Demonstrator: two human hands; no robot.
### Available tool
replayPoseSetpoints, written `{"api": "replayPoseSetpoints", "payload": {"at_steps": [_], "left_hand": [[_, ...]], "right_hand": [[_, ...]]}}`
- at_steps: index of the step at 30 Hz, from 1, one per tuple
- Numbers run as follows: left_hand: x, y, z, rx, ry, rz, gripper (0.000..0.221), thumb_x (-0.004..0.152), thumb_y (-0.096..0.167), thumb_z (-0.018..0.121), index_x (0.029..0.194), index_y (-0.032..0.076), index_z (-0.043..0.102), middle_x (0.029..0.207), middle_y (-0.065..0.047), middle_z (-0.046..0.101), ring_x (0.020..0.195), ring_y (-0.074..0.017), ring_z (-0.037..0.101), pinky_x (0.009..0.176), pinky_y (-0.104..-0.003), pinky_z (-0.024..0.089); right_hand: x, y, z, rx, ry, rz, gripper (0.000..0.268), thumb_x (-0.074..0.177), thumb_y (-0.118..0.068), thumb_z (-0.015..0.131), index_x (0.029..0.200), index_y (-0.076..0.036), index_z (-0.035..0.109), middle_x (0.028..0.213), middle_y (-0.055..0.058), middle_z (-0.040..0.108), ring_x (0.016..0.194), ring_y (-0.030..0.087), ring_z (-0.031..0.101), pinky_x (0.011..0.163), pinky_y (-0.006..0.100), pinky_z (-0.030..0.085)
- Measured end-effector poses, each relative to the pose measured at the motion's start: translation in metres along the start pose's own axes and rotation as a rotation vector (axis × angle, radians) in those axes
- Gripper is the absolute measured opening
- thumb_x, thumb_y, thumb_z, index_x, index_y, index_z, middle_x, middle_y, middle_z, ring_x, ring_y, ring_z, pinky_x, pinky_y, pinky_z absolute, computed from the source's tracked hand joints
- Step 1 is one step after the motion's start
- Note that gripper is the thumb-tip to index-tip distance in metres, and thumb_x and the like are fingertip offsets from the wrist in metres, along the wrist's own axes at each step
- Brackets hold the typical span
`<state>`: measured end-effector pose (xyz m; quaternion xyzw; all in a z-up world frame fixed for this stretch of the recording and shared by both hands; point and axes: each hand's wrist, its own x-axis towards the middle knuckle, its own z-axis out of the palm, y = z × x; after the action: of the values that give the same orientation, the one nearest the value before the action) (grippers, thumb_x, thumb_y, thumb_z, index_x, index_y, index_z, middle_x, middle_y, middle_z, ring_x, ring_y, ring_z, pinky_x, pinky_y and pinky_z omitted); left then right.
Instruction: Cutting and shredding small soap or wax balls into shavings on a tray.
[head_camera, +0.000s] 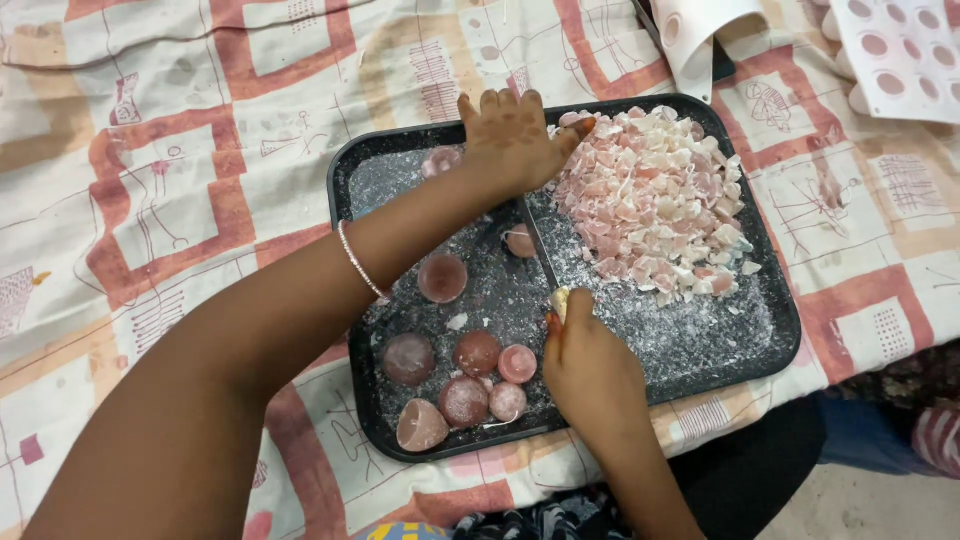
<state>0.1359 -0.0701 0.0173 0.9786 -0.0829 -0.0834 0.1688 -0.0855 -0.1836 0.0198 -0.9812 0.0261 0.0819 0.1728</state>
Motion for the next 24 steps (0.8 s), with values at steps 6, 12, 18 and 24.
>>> {"api": "replayPoseSetpoints", "payload": {"at_steps": [6, 12, 18, 24], "left_hand": [[-0.004, 0.006, -0.003, 0.018, -0.109, -0.068, 0.105, 0.090, 0.085, 0.012, 0.149, 0.004, 0.042, 0.146, -0.023, 0.049, 0.142, -0.0380, 0.040, 0.120, -0.064, 0.016], [-0.009, 0.021, -0.013, 0.074, -0.160, -0.056, 0.105, 0.091, 0.085, 0.014, 0.145, 0.002, 0.047, 0.138, -0.020, 0.058, 0.138, -0.0345, 0.047, 0.121, -0.065, 0.017], [-0.006, 0.014, 0.015, 0.195, -0.077, -0.010, 0.107, 0.091, 0.086, 0.014, 0.150, -0.001, 0.035, 0.146, -0.025, 0.048, 0.141, -0.0402, 0.040, 0.120, -0.064, 0.015], [-0.017, 0.012, 0.013, 0.145, -0.044, -0.032, 0.106, 0.092, 0.083, 0.018, 0.157, -0.001, 0.022, 0.157, -0.024, 0.033, 0.149, -0.0399, 0.024, 0.120, -0.064, 0.008]], "right_hand": [[-0.002, -0.010, -0.003, -0.045, -0.013, 0.018, 0.024, 0.103, -0.026, 0.048, 0.108, -0.003, 0.045, 0.076, 0.025, 0.069, 0.070, 0.048, 0.069, 0.063, 0.059, 0.053], [0.000, -0.003, 0.004, 0.009, 0.050, -0.028, 0.025, 0.101, -0.024, 0.049, 0.110, -0.002, 0.046, 0.074, 0.024, 0.069, 0.067, 0.048, 0.069, 0.060, 0.059, 0.052], [-0.012, 0.009, -0.016, 0.167, 0.187, -0.076, 0.044, 0.099, -0.035, 0.058, 0.123, 0.001, 0.052, 0.101, 0.026, 0.068, 0.085, 0.044, 0.069, 0.072, 0.054, 0.052], [-0.072, 0.160, -0.019, 0.050, 0.875, 0.136, 0.042, 0.105, -0.014, 0.074, 0.134, 0.007, 0.053, 0.127, 0.022, 0.052, 0.119, 0.034, 0.052, 0.105, 0.043, 0.044]]}}
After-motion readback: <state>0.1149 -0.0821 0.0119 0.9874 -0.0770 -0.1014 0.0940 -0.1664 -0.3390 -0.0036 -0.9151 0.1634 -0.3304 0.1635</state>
